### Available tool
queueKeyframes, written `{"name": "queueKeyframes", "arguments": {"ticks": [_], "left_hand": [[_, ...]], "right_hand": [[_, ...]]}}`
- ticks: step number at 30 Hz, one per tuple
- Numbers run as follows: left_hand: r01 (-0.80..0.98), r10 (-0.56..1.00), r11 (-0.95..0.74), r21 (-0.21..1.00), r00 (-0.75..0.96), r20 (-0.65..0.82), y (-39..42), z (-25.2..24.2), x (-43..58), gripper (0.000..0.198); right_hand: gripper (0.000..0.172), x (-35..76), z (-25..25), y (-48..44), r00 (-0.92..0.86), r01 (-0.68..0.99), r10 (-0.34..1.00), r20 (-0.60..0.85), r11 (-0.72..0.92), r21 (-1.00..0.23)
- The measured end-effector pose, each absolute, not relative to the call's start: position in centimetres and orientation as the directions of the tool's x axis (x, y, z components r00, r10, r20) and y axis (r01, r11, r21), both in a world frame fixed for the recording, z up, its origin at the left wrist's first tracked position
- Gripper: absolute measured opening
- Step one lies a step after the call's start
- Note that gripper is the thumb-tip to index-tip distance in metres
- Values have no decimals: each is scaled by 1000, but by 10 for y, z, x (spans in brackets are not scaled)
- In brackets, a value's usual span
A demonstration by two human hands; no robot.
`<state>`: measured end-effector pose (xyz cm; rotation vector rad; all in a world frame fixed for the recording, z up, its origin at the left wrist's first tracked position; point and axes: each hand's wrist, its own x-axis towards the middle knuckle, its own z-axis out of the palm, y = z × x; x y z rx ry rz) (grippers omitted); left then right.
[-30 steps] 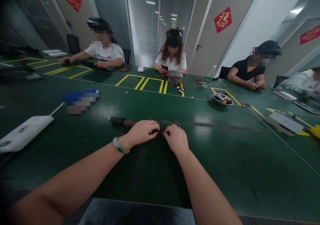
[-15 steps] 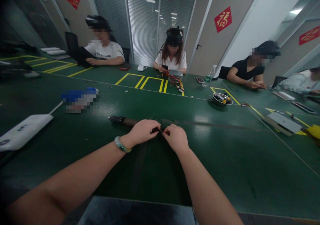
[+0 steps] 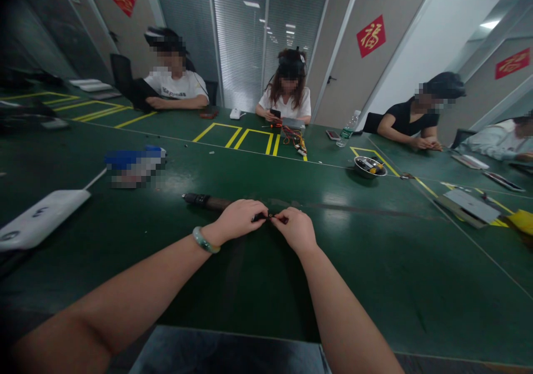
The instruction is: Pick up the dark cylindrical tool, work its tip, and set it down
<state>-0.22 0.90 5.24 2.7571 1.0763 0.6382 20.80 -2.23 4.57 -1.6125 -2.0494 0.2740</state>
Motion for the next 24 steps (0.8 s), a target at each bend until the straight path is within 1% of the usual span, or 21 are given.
{"name": "queueKeyframes", "arguments": {"ticks": [7,14,24], "left_hand": [[628,671,-739,243,658,342,10,51,-2,13],[629,673,-738,246,657,339,8,53,-2,14],[626,677,-735,260,658,330,8,55,-2,13]], "right_hand": [[15,208,49,-22,-192,862,941,279,298,-410],[12,205,52,-27,-237,877,932,273,326,-353],[13,205,46,-23,-224,817,935,274,333,-470]]}}
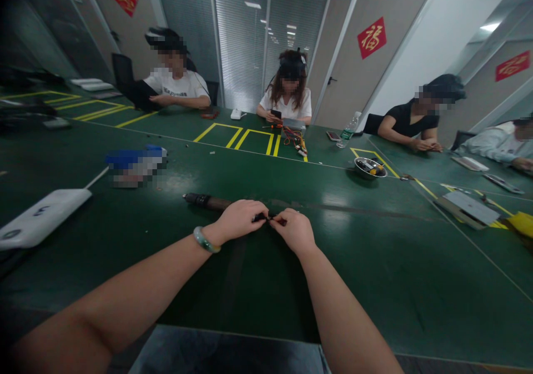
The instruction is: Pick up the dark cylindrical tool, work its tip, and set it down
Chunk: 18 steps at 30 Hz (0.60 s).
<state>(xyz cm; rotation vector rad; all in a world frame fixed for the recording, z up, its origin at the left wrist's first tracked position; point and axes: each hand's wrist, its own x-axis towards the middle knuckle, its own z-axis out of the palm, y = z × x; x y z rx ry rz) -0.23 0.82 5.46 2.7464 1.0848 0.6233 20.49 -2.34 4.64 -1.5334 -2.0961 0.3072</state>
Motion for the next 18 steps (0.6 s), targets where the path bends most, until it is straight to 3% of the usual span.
{"name": "queueKeyframes", "arguments": {"ticks": [10,18], "left_hand": [[622,677,-735,271,647,351,9,52,-2,12],[626,683,-729,277,638,355,11,47,0,13]], "right_hand": [[9,203,44,-24,-253,831,913,320,374,-412],[12,199,44,-25,-345,887,848,403,435,-156]]}}
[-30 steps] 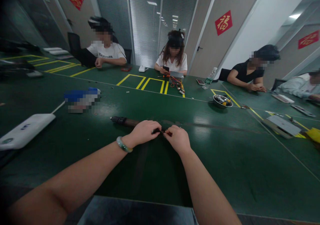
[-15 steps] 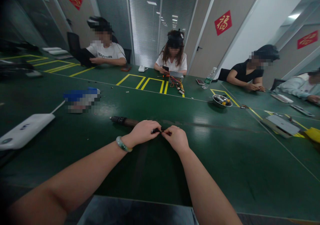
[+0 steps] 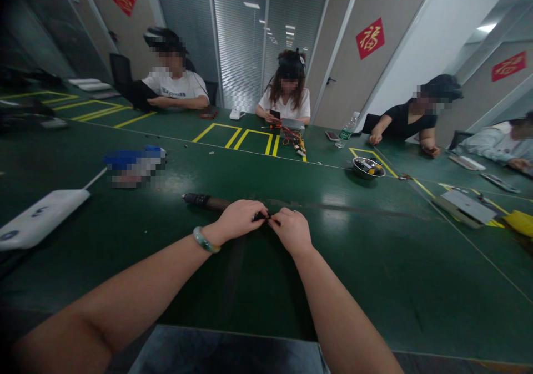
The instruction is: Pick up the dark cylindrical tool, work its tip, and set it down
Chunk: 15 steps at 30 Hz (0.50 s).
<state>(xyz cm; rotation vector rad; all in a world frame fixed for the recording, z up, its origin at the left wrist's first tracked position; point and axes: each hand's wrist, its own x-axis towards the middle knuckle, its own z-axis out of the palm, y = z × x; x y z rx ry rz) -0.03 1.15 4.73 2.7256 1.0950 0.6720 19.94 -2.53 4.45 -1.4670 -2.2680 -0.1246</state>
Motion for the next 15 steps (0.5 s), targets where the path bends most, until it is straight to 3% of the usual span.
{"name": "queueKeyframes", "arguments": {"ticks": [10,15], "left_hand": [[642,687,-724,252,640,344,12,45,-1,17],[664,702,-706,248,610,367,7,49,-1,37]], "right_hand": [[19,195,42,-22,-441,895,814,377,431,117],[25,192,40,-21,-473,880,819,325,421,218]]}}
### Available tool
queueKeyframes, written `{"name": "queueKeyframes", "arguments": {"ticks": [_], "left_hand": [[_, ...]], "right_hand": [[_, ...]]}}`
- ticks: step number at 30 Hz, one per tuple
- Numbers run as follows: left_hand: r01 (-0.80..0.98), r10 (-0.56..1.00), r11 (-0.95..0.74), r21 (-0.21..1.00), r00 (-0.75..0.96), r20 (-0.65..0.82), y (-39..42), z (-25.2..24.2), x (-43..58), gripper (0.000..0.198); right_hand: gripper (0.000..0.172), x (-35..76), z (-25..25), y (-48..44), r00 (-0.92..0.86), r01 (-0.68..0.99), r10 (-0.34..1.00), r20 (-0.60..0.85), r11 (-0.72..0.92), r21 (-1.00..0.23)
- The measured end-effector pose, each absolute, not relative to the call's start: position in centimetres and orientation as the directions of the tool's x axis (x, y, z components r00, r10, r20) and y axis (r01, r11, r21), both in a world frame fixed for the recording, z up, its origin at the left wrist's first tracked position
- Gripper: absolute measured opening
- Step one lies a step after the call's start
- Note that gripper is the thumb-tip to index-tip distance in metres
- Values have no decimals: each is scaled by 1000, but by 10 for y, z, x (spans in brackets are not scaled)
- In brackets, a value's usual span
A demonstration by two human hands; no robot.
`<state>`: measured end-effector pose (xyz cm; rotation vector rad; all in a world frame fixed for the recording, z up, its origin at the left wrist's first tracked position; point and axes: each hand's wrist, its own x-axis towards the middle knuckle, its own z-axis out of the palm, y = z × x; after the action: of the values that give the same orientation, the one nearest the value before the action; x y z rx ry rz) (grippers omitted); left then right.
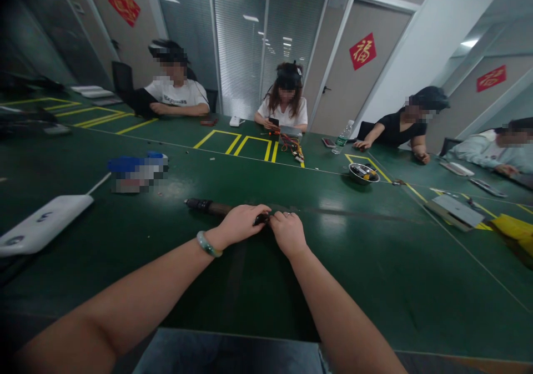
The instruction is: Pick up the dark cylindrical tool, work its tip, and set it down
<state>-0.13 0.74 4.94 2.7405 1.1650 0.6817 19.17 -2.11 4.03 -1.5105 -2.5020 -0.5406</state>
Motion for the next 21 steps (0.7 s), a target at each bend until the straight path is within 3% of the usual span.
{"name": "queueKeyframes", "arguments": {"ticks": [8,15,21], "left_hand": [[643,671,-734,221,636,381,7,50,-3,41],[569,607,-783,252,610,510,5,60,-8,49],[596,642,-748,290,539,546,7,64,-19,46]], "right_hand": [[23,196,40,-13,-478,877,859,183,454,160],[19,198,48,-9,-451,892,879,153,438,109],[22,266,53,-9,-237,970,963,127,226,93]]}}
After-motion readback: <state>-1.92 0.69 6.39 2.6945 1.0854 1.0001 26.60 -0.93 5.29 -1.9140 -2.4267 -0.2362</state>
